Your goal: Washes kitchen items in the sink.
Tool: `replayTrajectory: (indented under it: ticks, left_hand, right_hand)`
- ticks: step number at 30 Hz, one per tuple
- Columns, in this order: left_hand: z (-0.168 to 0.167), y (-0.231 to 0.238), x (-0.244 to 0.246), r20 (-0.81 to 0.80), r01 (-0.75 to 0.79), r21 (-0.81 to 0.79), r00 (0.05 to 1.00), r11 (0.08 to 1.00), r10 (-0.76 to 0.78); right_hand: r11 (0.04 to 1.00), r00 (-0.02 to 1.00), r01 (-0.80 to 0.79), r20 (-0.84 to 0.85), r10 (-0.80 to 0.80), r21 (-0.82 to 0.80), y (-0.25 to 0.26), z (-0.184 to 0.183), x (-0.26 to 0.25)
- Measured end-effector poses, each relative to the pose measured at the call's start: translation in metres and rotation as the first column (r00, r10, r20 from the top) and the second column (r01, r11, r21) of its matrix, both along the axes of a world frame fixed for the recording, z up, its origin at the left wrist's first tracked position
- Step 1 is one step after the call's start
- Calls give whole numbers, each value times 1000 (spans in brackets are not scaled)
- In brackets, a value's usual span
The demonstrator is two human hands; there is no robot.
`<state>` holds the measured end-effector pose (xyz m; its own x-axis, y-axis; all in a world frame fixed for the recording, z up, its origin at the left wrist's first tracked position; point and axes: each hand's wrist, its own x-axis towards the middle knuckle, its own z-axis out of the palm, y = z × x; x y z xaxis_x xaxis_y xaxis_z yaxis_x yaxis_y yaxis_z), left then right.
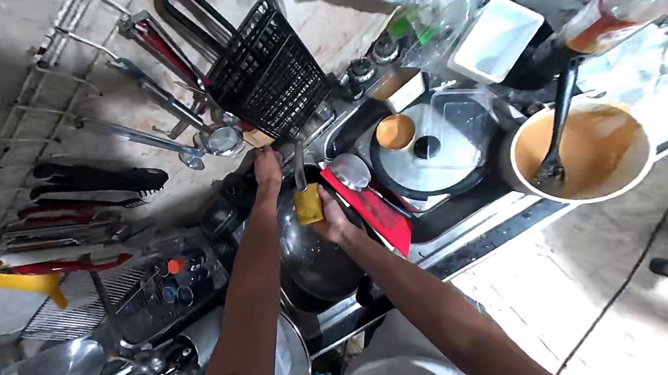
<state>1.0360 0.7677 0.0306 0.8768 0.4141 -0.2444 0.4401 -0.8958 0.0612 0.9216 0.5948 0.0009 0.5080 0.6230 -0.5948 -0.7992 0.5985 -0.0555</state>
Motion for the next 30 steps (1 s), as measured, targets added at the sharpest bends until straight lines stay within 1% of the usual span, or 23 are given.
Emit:
replayTrajectory:
  ticks: [4, 6, 8, 14, 16, 19, 23, 25, 28, 30]
  left_hand:
    - [5, -13, 12, 4, -196, 33, 981, 980, 196]
    - [3, -16, 14, 8, -226, 35, 974, 973, 226]
    - [-1, -15, 13, 20, -223, 41, 975, 974, 222]
    - [-10, -10, 7, 51, -183, 38, 982, 982, 181]
    - [-12, -9, 6, 63, -173, 26, 983, 985, 171]
    - [-12, -6, 4, 79, -155, -9, 985, 988, 155]
    - [-14, -2, 2, 78, -141, -43, 986, 989, 144]
    - [-12, 0, 1, 75, -129, -76, 988, 989, 135]
    - [-10, 2, -1, 59, -81, -81, 995, 993, 86]
    - [-9, 4, -3, 61, -47, -78, 997, 996, 52]
  right_hand:
    - [997, 996, 81, 32, -81, -7, 10, -11, 5]
    - [993, 991, 120, 53, -120, 11, 10, -13, 7]
    - [991, 988, 134, 71, -135, 19, 7, -11, 10]
    - [995, 983, 101, 150, -103, 23, 4, -11, 10]
    - [997, 981, 74, 179, -79, 35, 2, -12, 10]
    - [1000, 977, 14, 213, -16, 13, 1, -10, 13]
    - [999, 988, -46, 151, 43, 15, 2, -10, 16]
    - [995, 983, -96, 154, 101, -36, 4, -11, 18]
    - [967, 973, -153, 141, 184, -204, 5, -6, 20]
    - [942, 974, -152, 117, 195, -299, 6, -1, 21]
